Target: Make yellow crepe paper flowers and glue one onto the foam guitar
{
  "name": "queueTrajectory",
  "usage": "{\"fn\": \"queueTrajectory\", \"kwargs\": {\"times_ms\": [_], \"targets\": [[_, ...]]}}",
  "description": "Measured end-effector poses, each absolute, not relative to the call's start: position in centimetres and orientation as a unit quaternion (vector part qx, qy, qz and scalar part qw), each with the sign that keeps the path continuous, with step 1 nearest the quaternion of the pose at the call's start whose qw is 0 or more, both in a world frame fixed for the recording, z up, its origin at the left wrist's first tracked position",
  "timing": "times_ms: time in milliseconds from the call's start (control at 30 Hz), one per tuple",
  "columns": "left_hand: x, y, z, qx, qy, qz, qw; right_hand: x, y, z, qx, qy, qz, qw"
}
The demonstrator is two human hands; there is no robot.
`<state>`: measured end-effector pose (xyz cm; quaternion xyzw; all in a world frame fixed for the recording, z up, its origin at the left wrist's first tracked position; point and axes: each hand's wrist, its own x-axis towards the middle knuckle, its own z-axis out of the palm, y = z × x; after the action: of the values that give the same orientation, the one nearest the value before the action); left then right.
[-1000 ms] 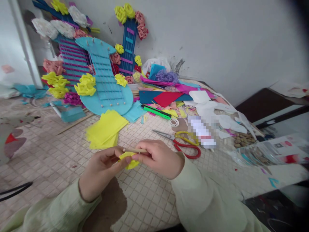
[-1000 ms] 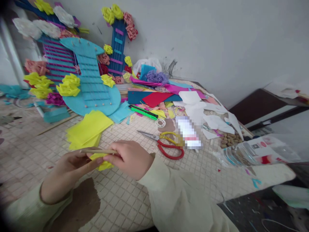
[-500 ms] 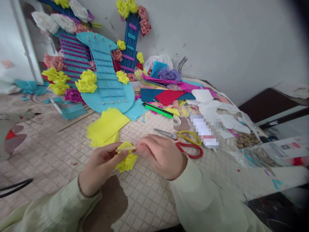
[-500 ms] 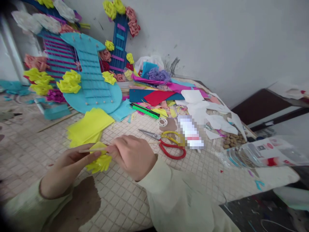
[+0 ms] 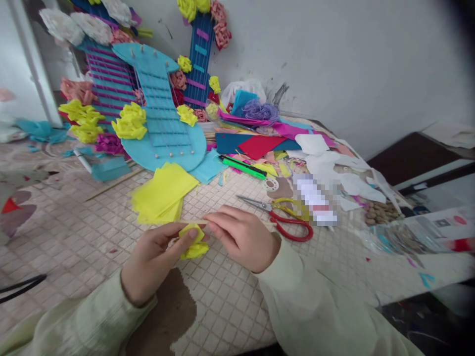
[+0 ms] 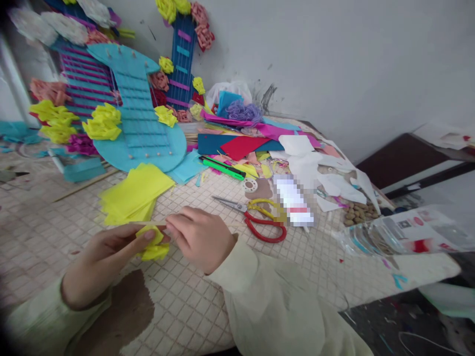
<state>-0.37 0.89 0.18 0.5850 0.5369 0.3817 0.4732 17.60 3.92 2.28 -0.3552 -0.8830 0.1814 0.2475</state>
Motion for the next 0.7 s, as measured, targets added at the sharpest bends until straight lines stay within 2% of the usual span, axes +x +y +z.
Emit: {"fn": "queueTrajectory", "kwargs": {"times_ms": [233,700], "targets": [[-0.15,0.96,0.21,0.587,0.529,0.393,0.471,17.63,3.73,1.74,-0.330,-0.868,0.193,0.317],[-0.50,0.77,-0.11,0.604,0.503,0.413,0.460,17.79,3.89,1.28,-0.286,-0.869,0.243,0.324]]}}
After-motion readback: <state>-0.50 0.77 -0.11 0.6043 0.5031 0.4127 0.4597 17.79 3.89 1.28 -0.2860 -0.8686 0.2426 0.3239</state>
